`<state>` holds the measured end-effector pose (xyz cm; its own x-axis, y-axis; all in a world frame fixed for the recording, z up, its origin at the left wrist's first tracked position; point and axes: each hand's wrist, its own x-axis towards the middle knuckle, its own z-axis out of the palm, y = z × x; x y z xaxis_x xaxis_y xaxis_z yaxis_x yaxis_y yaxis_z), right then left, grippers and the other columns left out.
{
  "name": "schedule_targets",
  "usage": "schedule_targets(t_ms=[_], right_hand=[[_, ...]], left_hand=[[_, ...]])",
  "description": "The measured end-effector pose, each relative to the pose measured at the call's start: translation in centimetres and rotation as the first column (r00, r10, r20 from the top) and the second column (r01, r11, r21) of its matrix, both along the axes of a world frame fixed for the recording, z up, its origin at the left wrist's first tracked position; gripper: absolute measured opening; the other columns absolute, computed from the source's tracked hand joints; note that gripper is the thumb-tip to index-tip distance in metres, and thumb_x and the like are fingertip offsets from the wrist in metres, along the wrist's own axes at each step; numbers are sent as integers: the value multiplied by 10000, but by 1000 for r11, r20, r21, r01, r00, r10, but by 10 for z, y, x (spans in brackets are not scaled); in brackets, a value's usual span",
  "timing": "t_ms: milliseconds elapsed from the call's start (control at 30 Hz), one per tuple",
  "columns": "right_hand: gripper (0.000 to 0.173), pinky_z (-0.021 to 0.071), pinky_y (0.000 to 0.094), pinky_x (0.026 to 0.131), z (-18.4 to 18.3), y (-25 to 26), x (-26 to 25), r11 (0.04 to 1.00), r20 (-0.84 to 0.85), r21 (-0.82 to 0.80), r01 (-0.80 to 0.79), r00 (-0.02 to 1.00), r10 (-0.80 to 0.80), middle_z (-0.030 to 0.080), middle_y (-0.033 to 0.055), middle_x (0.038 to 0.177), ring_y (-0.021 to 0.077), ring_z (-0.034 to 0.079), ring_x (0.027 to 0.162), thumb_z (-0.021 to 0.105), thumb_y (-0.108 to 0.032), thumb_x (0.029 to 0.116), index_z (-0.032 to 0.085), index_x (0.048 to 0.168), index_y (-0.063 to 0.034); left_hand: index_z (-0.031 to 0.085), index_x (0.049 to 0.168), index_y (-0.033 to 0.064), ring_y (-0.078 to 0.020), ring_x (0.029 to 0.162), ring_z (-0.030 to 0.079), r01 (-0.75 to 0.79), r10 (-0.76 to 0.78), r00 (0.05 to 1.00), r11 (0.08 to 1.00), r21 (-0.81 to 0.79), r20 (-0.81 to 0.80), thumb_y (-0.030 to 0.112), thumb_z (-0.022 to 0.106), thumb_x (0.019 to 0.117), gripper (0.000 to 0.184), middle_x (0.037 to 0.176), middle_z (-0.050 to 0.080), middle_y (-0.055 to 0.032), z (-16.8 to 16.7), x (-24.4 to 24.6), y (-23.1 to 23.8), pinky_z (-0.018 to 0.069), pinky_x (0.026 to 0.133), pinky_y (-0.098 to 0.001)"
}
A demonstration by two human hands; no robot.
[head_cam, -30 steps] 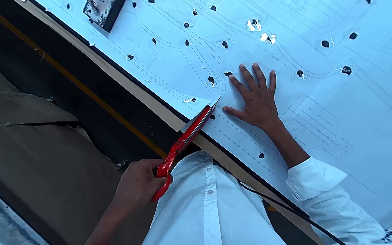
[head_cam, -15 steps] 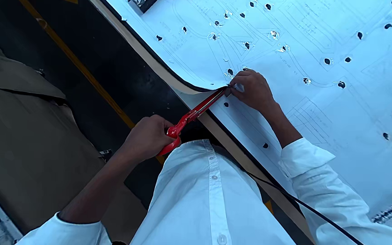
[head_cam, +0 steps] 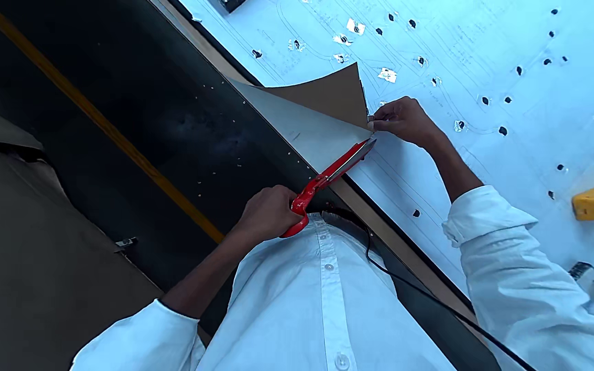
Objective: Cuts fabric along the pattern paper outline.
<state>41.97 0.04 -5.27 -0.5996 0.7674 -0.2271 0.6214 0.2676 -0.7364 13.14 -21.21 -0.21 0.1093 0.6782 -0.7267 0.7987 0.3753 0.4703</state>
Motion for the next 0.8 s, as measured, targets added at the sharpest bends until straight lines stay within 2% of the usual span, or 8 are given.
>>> schedule_targets(t_ms=[67,200,333,500,700,800], right_hand=[[172,546,297,757,2,-1,1,998,0,-58,20,1000,-20,725,64,877,64,644,738,718,-163,947,743,1016,-7],[180,537,309,737,6,1,-1,997,25,-76,16,1000,-14,724,59,865,70,634,727,730,-178,938,749,1010,-15],[171,537,322,753,5,1,-3,995,27,-98,27,999,-25,728,60,884,83,643,752,727,-181,941,757,1005,-25],[145,523,288,713,-1,1,1,991,-70,-122,50,996,-59,719,29,836,50,621,712,731,-166,929,760,973,-31],[157,511,310,705,-8,3,2,993,-117,-115,14,993,-27,719,24,833,54,610,694,734,-196,932,765,962,-45],[168,512,324,717,-9,4,3,993,-127,-119,-8,992,-7,718,18,828,63,617,706,733,-220,938,768,951,-56]], left_hand=[[722,891,81,-288,773,653,8,-8,1000,1000,10,-17,230,768,917,158,782,674,-97,-2,5,-1,503,710,-552],[697,843,75,-295,777,645,28,-27,998,999,20,-61,231,751,923,184,773,655,-104,3,18,3,491,694,-536],[699,862,76,-293,804,658,27,-27,996,1000,2,-85,250,747,930,192,796,665,-103,6,28,6,506,710,-530],[686,805,77,-293,697,629,10,-4,992,999,48,-127,205,760,927,191,707,632,-99,19,35,1,469,620,-525],[704,822,89,-266,669,624,-13,17,982,1000,18,-188,201,766,935,170,691,635,-77,24,45,5,480,620,-508],[753,913,89,-267,710,659,-61,59,982,998,-3,-178,164,765,934,79,760,691,-88,21,52,4,519,665,-526]])
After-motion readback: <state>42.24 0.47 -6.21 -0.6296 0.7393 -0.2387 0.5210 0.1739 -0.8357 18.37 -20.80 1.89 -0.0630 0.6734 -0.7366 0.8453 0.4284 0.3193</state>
